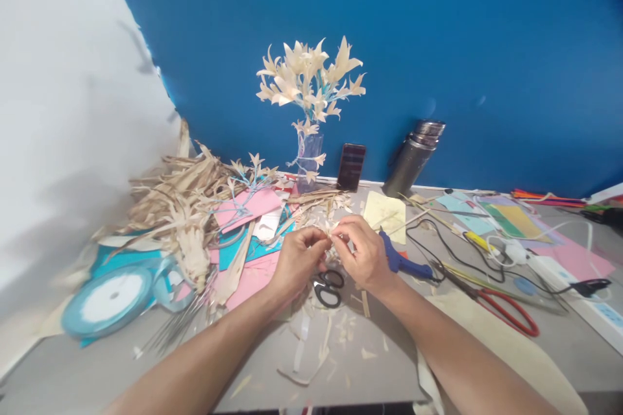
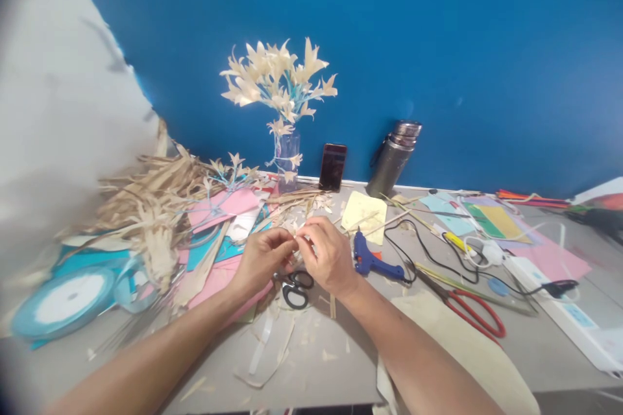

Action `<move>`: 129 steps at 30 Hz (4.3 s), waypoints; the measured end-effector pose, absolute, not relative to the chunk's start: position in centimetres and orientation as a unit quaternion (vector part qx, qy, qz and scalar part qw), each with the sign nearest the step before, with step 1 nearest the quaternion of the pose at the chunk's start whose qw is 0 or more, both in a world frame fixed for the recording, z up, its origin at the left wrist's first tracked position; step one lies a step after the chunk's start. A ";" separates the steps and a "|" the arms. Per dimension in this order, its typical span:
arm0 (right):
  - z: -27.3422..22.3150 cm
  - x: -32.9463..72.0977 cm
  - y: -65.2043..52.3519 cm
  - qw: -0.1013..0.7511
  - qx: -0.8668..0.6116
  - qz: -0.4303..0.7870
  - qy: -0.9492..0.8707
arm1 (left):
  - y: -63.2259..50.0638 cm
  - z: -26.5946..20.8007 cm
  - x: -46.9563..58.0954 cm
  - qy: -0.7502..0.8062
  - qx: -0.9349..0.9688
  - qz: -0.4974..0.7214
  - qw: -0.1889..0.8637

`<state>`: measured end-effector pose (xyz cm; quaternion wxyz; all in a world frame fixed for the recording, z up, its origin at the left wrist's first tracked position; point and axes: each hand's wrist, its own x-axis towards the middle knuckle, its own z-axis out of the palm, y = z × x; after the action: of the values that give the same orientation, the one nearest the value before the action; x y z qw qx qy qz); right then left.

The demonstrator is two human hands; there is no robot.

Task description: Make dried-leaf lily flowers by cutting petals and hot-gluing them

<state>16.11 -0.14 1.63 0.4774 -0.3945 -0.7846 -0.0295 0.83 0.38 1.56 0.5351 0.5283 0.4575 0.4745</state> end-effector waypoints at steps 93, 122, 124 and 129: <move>2.6 16.6 0.9 0.534 -0.410 0.635 -0.380 | 1.4 1.8 0.0 0.390 0.371 0.522 0.661; 2.1 16.6 0.9 0.485 -0.452 0.613 -0.431 | 2.3 1.4 -0.7 0.330 0.308 0.482 0.751; 2.2 16.5 0.8 0.469 -0.441 0.617 -0.452 | 2.3 1.4 -0.7 0.335 0.310 0.476 0.752; 1.9 16.4 0.5 0.437 -0.431 0.593 -0.520 | 2.2 1.6 -0.7 0.329 0.308 0.476 0.755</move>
<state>16.43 0.54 1.94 0.4373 -0.4314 -0.5205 0.5931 -0.71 2.18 1.56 0.7552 0.3084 0.3291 0.4757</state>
